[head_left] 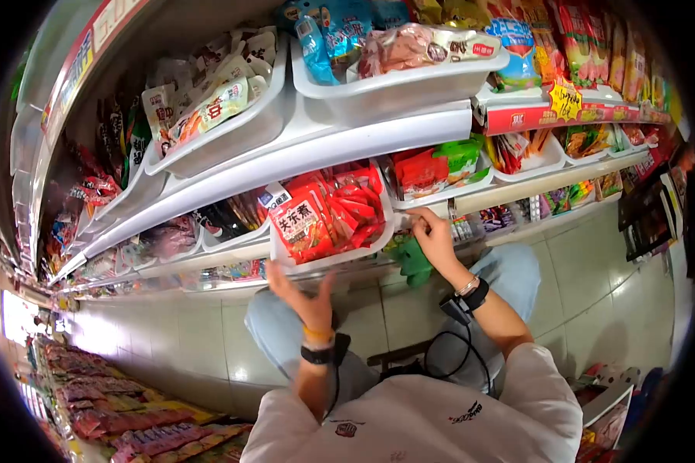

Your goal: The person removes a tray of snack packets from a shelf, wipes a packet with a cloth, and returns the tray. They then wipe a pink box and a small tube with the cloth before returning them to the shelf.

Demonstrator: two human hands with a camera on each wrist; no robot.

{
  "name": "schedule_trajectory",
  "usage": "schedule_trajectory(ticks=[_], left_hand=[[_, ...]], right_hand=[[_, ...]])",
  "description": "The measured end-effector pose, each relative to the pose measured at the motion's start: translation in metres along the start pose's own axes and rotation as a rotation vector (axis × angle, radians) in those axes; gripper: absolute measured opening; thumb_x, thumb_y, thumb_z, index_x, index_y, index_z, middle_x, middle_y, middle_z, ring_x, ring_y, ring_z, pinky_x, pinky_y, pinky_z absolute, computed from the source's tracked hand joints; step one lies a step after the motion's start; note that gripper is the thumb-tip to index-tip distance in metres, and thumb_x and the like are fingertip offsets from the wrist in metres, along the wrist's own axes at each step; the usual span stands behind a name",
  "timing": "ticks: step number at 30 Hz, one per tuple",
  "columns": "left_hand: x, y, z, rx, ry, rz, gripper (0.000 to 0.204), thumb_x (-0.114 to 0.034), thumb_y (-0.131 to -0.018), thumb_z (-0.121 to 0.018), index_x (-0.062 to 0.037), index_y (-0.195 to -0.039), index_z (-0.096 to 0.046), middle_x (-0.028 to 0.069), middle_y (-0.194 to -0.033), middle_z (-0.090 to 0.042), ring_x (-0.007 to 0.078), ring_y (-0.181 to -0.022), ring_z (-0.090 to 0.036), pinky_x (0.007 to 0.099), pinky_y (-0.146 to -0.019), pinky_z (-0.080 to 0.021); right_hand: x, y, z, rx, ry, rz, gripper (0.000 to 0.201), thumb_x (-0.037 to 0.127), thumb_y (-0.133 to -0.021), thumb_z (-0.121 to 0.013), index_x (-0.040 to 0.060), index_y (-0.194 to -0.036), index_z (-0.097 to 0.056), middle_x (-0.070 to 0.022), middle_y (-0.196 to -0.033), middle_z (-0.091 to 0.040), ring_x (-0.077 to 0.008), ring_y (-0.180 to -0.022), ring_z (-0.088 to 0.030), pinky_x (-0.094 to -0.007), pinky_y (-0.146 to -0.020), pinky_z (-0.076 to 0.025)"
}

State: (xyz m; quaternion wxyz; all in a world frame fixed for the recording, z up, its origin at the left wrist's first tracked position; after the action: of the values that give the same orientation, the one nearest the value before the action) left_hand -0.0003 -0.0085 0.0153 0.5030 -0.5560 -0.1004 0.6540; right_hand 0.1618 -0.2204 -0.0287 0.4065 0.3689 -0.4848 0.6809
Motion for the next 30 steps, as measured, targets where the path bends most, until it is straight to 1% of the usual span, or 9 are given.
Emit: schedule_trajectory(ticks=[2,5,8,10,14,15,22,25,30], left_hand=[[0.006,0.008,0.003,-0.270,0.556,0.415,0.064,-0.021,-0.081,-0.064,-0.0111,-0.134,-0.028,0.0137,-0.134,-0.033,0.0358,-0.125,-0.032,0.0484,-0.100,-0.026],[0.022,0.050,-0.015,-0.031,1.083,1.083,0.065,-0.036,-0.084,-0.059,-0.0132,-0.134,-0.025,0.0165,-0.133,-0.032,0.0361,-0.124,-0.032,0.0494,-0.100,-0.028],[0.007,0.044,-0.038,0.226,1.470,1.301,0.071,-0.049,-0.085,-0.053,-0.0165,-0.137,-0.018,0.0175,-0.134,-0.031,0.0362,-0.124,-0.032,0.0509,-0.100,-0.028],[0.001,0.024,-0.045,0.334,1.539,1.258,0.078,-0.054,-0.081,-0.056,-0.0162,-0.137,-0.017,0.0166,-0.135,-0.029,0.0365,-0.124,-0.032,0.0492,-0.100,-0.028],[0.015,0.008,-0.057,0.264,1.472,1.386,0.075,-0.052,-0.078,-0.061,-0.0138,-0.133,-0.028,0.0151,-0.133,-0.032,0.0334,-0.123,-0.032,0.0457,-0.103,-0.024],[0.017,0.009,-0.059,0.198,1.428,1.488,0.065,-0.048,-0.077,-0.064,-0.0144,-0.127,-0.037,0.0113,-0.125,-0.040,0.0302,-0.117,-0.037,0.0459,-0.099,-0.028],[0.019,0.003,-0.065,0.118,1.328,1.417,0.032,-0.034,-0.079,-0.064,-0.0159,-0.101,-0.051,0.0062,-0.105,-0.051,0.0262,-0.097,-0.047,0.0441,-0.082,-0.039],[0.035,0.008,-0.070,0.138,1.440,1.363,0.024,-0.026,-0.079,-0.062,-0.0129,-0.096,-0.051,0.0071,-0.102,-0.053,0.0282,-0.099,-0.049,0.0470,-0.086,-0.041],[0.041,0.003,-0.071,0.112,1.649,1.402,0.021,-0.013,-0.079,-0.057,-0.0065,-0.099,-0.049,0.0120,-0.114,-0.046,0.0314,-0.112,-0.043,0.0535,-0.099,-0.035]], right_hand=[[0.005,-0.004,0.002,-0.051,-0.095,-0.030,0.017,0.004,-0.086,-0.053,0.0035,-0.101,-0.060,-0.0009,-0.052,-0.044,-0.0066,-0.048,-0.042,-0.0226,-0.048,-0.037],[0.024,-0.006,0.021,-0.127,-0.286,-0.057,0.017,0.005,-0.087,-0.051,0.0015,-0.102,-0.059,0.0030,-0.058,-0.046,-0.0042,-0.054,-0.045,-0.0203,-0.051,-0.037],[0.017,0.007,0.034,-0.192,-0.309,-0.088,0.018,0.004,-0.088,-0.048,0.0004,-0.102,-0.058,0.0031,-0.065,-0.050,-0.0046,-0.059,-0.048,-0.0192,-0.054,-0.039],[0.000,0.013,0.039,-0.235,-0.263,-0.116,0.018,0.003,-0.089,-0.047,-0.0002,-0.102,-0.058,0.0025,-0.067,-0.051,-0.0049,-0.060,-0.049,-0.0194,-0.055,-0.040],[0.002,0.023,0.041,-0.273,-0.298,-0.122,0.017,0.004,-0.088,-0.048,-0.0016,-0.101,-0.058,0.0016,-0.069,-0.050,-0.0050,-0.059,-0.047,-0.0193,-0.056,-0.041],[-0.001,0.026,0.041,-0.262,-0.281,-0.126,0.017,0.003,-0.088,-0.048,-0.0016,-0.101,-0.058,0.0017,-0.068,-0.049,-0.0050,-0.059,-0.047,-0.0194,-0.056,-0.041],[0.023,0.033,0.027,-0.299,-0.303,-0.071,0.019,0.001,-0.087,-0.047,-0.0005,-0.102,-0.058,0.0018,-0.063,-0.049,-0.0054,-0.058,-0.048,-0.0194,-0.056,-0.040],[0.043,0.039,0.025,-0.283,-0.306,-0.056,0.020,0.000,-0.086,-0.047,-0.0007,-0.103,-0.058,0.0014,-0.064,-0.049,-0.0056,-0.059,-0.047,-0.0195,-0.057,-0.040],[0.056,0.069,0.038,-0.238,-0.329,-0.090,0.021,-0.001,-0.086,-0.046,-0.0010,-0.104,-0.057,-0.0007,-0.066,-0.052,-0.0057,-0.058,-0.048,-0.0198,-0.056,-0.040]])
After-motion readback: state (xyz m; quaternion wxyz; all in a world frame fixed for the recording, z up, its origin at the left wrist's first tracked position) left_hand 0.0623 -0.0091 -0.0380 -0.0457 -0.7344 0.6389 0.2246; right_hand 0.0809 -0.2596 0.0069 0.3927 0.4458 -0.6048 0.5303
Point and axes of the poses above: each hand's wrist, its own y-axis away from the middle knuckle, its own z-axis out of the back of the hand, x = y × z, the point moved 3 cm from there along -y, towards the middle knuckle
